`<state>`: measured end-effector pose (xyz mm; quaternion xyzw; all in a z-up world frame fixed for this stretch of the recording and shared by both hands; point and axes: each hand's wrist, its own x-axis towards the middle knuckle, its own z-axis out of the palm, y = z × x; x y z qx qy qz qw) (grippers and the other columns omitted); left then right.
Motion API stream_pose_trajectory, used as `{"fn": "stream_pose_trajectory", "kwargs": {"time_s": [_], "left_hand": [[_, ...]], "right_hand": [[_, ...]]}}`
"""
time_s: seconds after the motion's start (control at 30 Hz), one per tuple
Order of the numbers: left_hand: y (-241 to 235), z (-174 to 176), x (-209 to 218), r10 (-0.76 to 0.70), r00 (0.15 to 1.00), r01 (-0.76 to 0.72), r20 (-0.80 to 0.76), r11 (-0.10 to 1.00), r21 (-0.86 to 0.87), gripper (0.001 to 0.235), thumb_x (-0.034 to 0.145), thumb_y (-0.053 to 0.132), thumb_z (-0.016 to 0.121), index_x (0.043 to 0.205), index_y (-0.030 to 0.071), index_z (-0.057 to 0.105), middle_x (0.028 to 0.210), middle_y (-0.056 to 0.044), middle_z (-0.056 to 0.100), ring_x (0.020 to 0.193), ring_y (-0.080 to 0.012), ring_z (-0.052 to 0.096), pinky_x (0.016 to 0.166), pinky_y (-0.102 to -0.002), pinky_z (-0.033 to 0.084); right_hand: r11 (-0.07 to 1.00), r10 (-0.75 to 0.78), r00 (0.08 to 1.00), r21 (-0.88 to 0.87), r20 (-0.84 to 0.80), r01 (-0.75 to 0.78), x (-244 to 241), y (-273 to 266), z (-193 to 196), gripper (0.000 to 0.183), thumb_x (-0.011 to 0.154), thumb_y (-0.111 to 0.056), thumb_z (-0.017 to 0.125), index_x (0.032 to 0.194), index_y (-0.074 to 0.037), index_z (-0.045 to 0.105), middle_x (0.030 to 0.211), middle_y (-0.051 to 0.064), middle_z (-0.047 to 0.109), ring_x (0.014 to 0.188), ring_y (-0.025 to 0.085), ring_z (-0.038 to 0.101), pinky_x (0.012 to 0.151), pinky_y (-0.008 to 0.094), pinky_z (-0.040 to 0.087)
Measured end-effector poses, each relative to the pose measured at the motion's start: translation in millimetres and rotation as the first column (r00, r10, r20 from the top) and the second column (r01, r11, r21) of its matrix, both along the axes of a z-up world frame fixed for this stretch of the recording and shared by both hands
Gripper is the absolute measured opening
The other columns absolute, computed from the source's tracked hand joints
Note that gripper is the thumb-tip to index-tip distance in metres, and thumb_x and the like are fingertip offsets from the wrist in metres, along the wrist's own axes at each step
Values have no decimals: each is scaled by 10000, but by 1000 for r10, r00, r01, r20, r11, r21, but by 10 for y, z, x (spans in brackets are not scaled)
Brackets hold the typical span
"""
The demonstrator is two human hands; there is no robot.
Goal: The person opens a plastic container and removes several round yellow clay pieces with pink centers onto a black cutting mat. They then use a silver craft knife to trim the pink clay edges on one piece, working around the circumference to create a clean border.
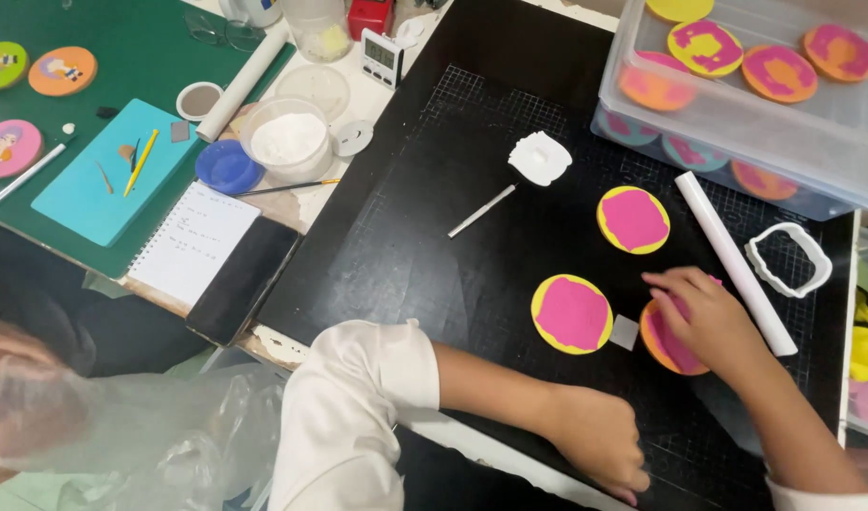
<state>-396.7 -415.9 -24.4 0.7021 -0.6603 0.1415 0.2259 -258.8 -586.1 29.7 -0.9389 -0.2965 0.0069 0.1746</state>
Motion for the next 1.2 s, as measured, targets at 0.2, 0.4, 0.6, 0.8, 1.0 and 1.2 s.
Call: {"fn": "stream_pose_trajectory", "kwargs": {"time_s": [0.2, 0.4, 0.6, 0.8, 1.0, 1.2], "left_hand": [[15, -39, -35, -203, 965, 244, 164, 926, -287, 348, 991, 369, 454, 733, 148, 533, 563, -28, 588, 489, -291, 612, 429, -434, 412], [81, -73, -8, -231, 947, 294, 221, 902, -315, 353, 996, 341, 474, 706, 157, 551, 576, -13, 571, 481, -250, 598, 452, -399, 460], [52, -206, 7, -260, 949, 299, 181, 922, -246, 323, 981, 303, 448, 720, 145, 553, 583, -13, 594, 505, -288, 617, 463, -452, 489], [10, -329, 37, -293, 937, 320, 189, 937, -138, 218, 943, 292, 501, 793, 155, 579, 660, 0, 628, 558, -263, 645, 491, -435, 484], [-113, -538, 67, -348, 913, 370, 210, 926, -76, 156, 843, 183, 568, 717, 123, 638, 707, -8, 627, 595, -270, 646, 540, -439, 529], [-244, -840, 144, -363, 932, 360, 5, 927, 105, 185, 769, 140, 583, 617, 96, 679, 713, -108, 670, 627, -348, 649, 650, -455, 530]], "right_hand": [[935, 354, 905, -70, 236, -348, 407, 1144, -59, 400, 989, -137, 628, 1387, -98, 635, 1250, 84, 700, 1104, 291, 677, 878, 467, 560], [824, 530, 778, -420, 337, -379, 643, 2054, -176, 803, 843, 63, 535, 1595, -158, 364, 1626, 17, 431, 1045, 257, 598, 742, 410, 468], [813, 564, 747, -396, 353, -427, 927, 2279, -425, 622, 896, 41, 590, 1482, -164, 550, 1480, 57, 590, 1073, 256, 617, 778, 385, 495], [774, 632, 684, -350, 365, -528, 954, 2306, -364, 349, 922, -4, 619, 1245, -124, 675, 1141, 41, 677, 945, 256, 659, 813, 396, 490], [756, 639, 710, -411, 296, -509, 958, 2428, -326, 243, 899, -4, 630, 1077, -162, 686, 940, 5, 630, 828, 231, 670, 710, 383, 470], [805, 482, 873, -357, -72, -473, 1036, 2684, -99, 292, 960, -213, 657, 1248, -162, 672, 1120, 48, 651, 833, 320, 724, 723, 456, 597]]}}
